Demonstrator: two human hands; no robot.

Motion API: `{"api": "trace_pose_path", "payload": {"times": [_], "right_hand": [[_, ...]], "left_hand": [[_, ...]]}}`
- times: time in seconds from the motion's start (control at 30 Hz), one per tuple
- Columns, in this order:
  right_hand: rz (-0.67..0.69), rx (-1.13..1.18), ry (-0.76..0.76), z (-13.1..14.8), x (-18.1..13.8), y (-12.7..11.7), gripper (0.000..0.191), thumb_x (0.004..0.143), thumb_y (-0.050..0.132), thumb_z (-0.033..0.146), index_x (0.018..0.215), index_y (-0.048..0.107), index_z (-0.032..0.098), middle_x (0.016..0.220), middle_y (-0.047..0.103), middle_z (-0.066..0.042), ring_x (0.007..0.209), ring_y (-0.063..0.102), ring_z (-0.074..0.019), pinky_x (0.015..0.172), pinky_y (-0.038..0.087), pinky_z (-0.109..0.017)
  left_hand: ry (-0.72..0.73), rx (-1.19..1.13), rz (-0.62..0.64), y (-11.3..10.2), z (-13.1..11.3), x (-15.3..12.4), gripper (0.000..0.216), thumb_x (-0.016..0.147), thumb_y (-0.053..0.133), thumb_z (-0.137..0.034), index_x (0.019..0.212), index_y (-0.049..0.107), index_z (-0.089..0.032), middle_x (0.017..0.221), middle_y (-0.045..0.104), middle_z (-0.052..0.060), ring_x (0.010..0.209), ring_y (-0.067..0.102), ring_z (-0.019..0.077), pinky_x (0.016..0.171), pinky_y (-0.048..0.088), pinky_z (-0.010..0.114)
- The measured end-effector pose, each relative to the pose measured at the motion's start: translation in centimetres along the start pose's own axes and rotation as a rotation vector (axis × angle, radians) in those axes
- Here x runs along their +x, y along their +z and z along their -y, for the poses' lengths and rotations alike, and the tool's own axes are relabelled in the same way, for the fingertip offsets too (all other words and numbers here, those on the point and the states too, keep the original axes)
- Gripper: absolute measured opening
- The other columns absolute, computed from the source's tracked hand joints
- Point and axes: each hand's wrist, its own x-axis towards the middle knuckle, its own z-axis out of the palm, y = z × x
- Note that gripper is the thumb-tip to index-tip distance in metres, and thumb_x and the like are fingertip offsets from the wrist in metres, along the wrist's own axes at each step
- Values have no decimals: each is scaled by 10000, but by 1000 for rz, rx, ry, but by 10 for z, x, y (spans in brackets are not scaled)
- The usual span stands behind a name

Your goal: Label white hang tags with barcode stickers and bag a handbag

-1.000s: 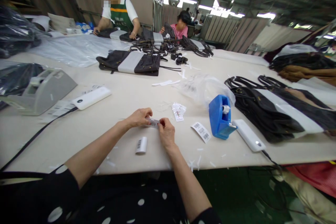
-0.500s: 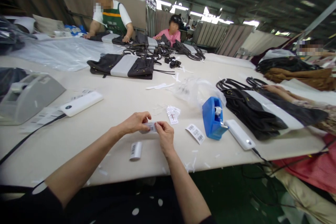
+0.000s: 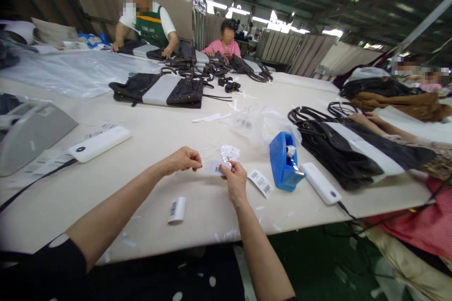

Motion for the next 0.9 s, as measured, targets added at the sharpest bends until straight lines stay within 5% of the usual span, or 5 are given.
{"api": "trace_pose_path", "payload": {"times": [0.23,0.33,0.43,0.53,0.9], "right_hand": [[-150,-323,-91,18,30,-9,412,661,630,387,974,560,128,1087,570,-137,1085,483,-267,852,427,-387],[18,-560,-265,16,-2,-10,388,758,552,395,1059,557,150,1135,548,-137,1109,456,-260,902,379,-403],[461,-607,-351,9,-49,-4,517,740,593,432,1186,492,191,1139,559,-105,1043,508,-232,851,420,-370],[715,-674,-425,4,-81,11,716,632,703,405,1266,422,226,1232,507,-86,1126,444,-246,930,365,-393],[633,-707,-497,-5,-93,7,619,642,661,210,1225,455,189,1153,549,-97,1067,476,-238,934,362,-387]], "left_hand": [[-73,190,-293,-9,-10,16,352,742,538,-197,1090,526,-142,1165,528,115,1107,444,249,879,359,350],[-66,203,-138,-8,3,-23,425,641,675,-335,1002,560,-141,1021,588,81,981,524,234,835,394,308],[-10,120,131,1,19,-75,666,531,736,-452,1088,510,-166,1058,566,60,948,540,205,801,422,264],[6,124,116,17,29,-110,722,511,749,-436,1123,473,-171,1102,524,76,995,504,221,836,410,295],[103,229,10,40,17,-113,378,616,654,-367,909,510,-175,900,564,33,817,523,196,714,403,291]]}}
